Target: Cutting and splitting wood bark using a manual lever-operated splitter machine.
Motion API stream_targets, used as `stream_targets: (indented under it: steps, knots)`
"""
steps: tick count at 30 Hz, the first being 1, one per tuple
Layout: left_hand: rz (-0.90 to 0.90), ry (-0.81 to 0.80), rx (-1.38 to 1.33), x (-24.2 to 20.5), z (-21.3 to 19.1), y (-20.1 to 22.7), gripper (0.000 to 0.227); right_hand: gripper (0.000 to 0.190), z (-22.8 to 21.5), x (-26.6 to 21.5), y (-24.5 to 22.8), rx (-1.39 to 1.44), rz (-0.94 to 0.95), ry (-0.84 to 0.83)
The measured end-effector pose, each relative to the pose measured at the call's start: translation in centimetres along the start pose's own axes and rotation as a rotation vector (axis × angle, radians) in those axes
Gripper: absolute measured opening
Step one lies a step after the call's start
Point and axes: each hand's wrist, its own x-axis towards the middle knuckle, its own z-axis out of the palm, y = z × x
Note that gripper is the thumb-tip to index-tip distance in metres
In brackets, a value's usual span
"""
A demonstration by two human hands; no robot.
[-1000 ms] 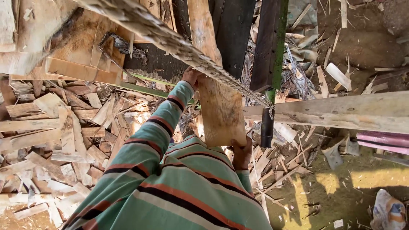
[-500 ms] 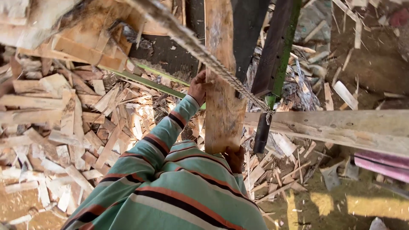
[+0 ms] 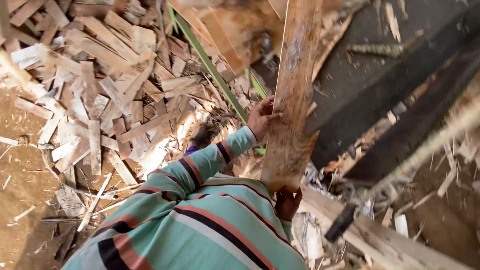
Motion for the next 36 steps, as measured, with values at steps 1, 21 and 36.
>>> stream_targets:
  steps: [1, 21, 36]
  knots:
    - [0.017, 0.054, -0.013, 0.6, -1.0, 1.7, 0.056, 0.045, 2.7, 1.0, -0.4, -0.194, -0.042, 0.074]
    - [0.397, 0.684, -0.254, 2.6, -29.5, 29.6, 0.072, 0.082, 79.1, 10.7, 3.2, -0.346, -0.298, -0.815]
    - [-0.187, 0.21, 0.465, 9.9, -19.3, 16.2, 0.045, 0.043, 37.5, 10.6, 4.7, -0.804, 0.228, -0.309]
